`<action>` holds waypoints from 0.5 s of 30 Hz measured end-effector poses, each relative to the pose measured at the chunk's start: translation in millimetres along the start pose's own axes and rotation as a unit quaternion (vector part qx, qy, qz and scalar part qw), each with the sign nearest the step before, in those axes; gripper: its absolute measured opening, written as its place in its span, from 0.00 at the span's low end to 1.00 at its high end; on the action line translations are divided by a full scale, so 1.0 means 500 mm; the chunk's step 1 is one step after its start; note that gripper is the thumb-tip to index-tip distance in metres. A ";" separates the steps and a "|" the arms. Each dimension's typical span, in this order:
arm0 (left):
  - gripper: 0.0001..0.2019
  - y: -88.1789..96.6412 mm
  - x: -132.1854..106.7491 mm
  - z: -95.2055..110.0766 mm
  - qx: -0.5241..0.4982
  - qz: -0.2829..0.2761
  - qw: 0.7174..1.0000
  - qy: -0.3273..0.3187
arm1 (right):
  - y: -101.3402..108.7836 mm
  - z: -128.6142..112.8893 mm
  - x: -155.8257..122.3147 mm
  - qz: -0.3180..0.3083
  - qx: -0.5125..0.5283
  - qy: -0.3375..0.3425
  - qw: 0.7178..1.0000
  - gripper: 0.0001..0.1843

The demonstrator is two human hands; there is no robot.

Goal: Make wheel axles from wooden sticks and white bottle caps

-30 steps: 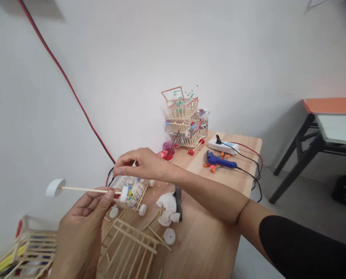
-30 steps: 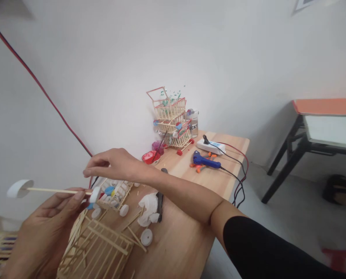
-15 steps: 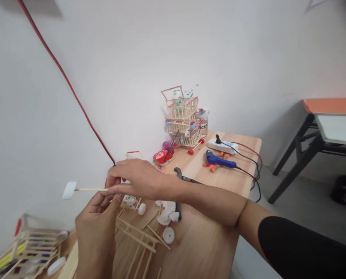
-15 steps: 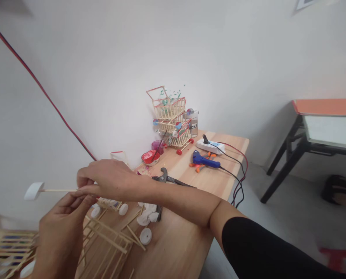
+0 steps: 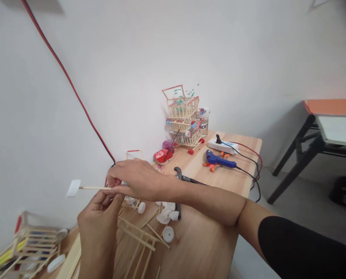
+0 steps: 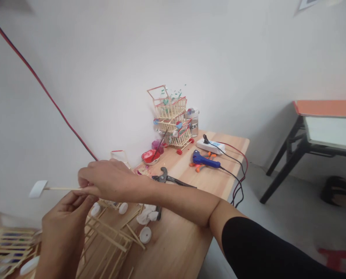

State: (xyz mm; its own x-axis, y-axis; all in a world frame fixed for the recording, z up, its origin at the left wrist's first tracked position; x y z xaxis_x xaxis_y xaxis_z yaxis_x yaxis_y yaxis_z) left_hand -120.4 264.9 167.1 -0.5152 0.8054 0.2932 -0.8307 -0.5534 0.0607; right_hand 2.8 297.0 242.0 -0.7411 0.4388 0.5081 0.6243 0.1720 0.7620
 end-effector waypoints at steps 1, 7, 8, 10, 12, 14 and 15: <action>0.18 0.000 0.000 0.000 0.004 -0.002 1.000 0.003 | 0.000 0.002 0.001 0.001 -0.002 -0.003 1.000 0.11; 0.21 0.000 0.006 0.001 0.044 -0.033 0.998 0.023 | 0.003 0.028 0.006 0.005 0.044 -0.022 0.999 0.10; 0.22 0.001 0.007 0.004 0.053 -0.038 0.997 0.028 | 0.003 0.035 0.006 0.000 0.066 -0.031 0.997 0.09; 0.25 0.008 0.009 0.012 0.075 -0.044 0.996 0.038 | 0.003 0.051 0.006 -0.011 0.116 -0.050 0.992 0.07; 0.27 0.019 0.012 0.023 0.092 -0.044 0.994 0.045 | 0.004 0.067 0.006 -0.015 0.162 -0.065 0.985 0.05; 0.28 0.033 0.017 0.031 0.101 -0.039 0.993 0.047 | 0.007 0.088 0.006 -0.011 0.203 -0.084 0.976 0.05; 0.28 0.041 0.021 0.034 0.103 -0.035 0.993 0.044 | 0.006 0.099 0.006 -0.009 0.221 -0.095 0.971 0.06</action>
State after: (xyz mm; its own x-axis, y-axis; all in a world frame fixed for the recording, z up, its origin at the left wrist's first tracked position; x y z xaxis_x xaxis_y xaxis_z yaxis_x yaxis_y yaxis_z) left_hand -139.3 258.2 187.7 -0.4820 0.8538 0.1968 -0.8091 -0.5199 0.2740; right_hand 14.8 342.3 226.2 -0.7207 0.5789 0.3815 0.6874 0.5248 0.5021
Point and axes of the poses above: each hand's wrist, its own x-axis towards the middle knuckle, its own y-axis out of the back of the hand, z = x × y, the point moved 9 cm from there along x, towards the middle knuckle, and after that the axes turned 2 degrees about y, right-handed, at the moved point
